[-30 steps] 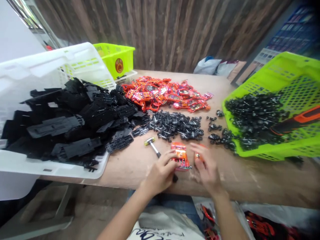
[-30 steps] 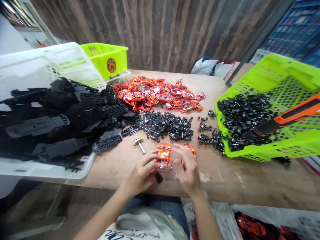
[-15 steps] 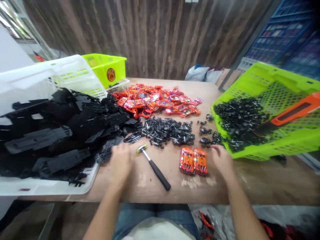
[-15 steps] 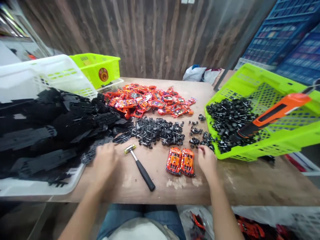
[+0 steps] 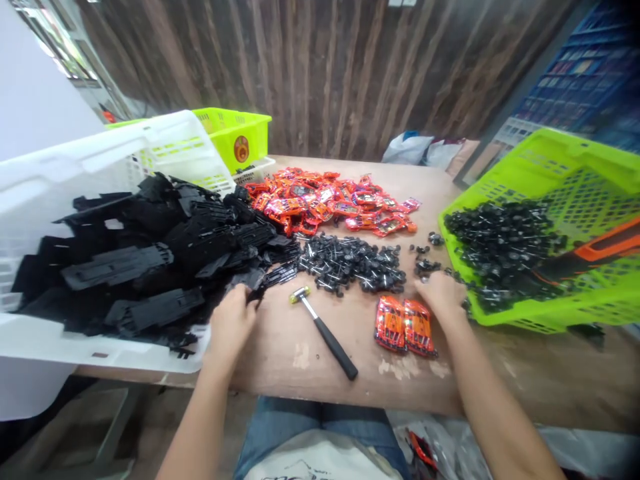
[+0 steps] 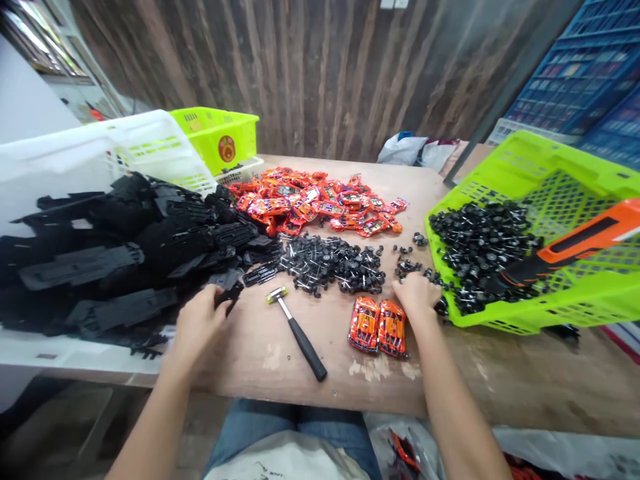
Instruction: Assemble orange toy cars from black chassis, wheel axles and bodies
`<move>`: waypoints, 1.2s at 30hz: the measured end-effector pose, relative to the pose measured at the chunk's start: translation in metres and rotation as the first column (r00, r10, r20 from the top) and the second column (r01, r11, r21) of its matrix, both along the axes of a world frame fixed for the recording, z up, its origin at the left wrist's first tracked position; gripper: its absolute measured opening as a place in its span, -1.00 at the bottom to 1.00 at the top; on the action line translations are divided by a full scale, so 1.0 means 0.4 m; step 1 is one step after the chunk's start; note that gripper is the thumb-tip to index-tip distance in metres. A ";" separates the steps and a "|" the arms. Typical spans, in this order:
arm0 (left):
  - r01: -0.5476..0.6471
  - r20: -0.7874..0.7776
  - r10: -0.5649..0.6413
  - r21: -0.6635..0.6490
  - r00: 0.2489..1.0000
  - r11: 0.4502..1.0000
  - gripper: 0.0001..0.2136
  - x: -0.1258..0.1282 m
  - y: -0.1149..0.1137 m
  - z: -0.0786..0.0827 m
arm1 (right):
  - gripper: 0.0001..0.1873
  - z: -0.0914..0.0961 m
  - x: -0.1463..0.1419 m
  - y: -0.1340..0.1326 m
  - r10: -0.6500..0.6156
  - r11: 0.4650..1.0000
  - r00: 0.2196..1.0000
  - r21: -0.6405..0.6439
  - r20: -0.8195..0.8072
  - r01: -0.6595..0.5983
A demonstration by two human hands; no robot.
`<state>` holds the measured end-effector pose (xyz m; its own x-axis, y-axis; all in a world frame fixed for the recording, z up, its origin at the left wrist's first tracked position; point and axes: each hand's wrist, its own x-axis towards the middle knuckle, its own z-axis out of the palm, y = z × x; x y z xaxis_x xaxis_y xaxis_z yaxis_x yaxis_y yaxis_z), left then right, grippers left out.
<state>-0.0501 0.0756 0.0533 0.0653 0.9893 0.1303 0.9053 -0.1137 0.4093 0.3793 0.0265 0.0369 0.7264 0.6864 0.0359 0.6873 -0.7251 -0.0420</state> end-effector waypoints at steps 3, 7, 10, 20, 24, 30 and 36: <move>0.110 0.534 -0.026 -0.127 0.845 0.986 -0.83 0.052 -0.039 -0.022 | -0.49 0.017 -0.102 -0.047 0.086 0.950 0.995 0.304 -0.051 -0.067; 0.293 0.844 0.093 -0.284 0.529 0.913 -0.76 0.169 -0.115 -0.061 | -0.70 0.017 -0.345 -0.111 0.714 0.583 0.682 0.674 -0.159 -0.453; 0.321 0.856 0.095 -0.291 0.508 0.901 -0.78 0.217 -0.163 -0.078 | -0.75 0.004 -0.466 -0.130 0.817 0.426 0.576 0.685 -0.011 -0.592; 0.243 0.772 0.019 -0.224 0.636 0.944 -0.88 0.213 -0.181 -0.092 | -0.75 -0.035 -0.498 -0.150 0.780 0.466 0.618 0.568 0.098 -0.678; 0.231 0.761 -0.024 -0.166 0.649 0.959 -0.91 0.207 -0.180 -0.097 | -0.70 -0.040 -0.522 -0.147 0.787 0.506 0.615 0.521 0.049 -0.688; 0.257 0.843 0.068 -0.238 0.534 0.937 -0.83 0.179 -0.174 -0.102 | -0.77 -0.031 -0.518 -0.099 0.770 0.586 0.594 0.624 -0.231 -0.517; 0.329 0.913 0.242 -0.351 0.329 0.877 -0.71 0.146 -0.153 -0.071 | -0.60 -0.030 -0.516 -0.043 0.776 0.629 0.247 0.684 -0.580 -0.369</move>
<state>0.0085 0.0144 0.0250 0.2312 0.9374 -0.2603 -0.1017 0.2893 0.9518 0.1731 0.0095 0.0247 -0.0420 0.9971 0.0639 0.3997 0.0754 -0.9135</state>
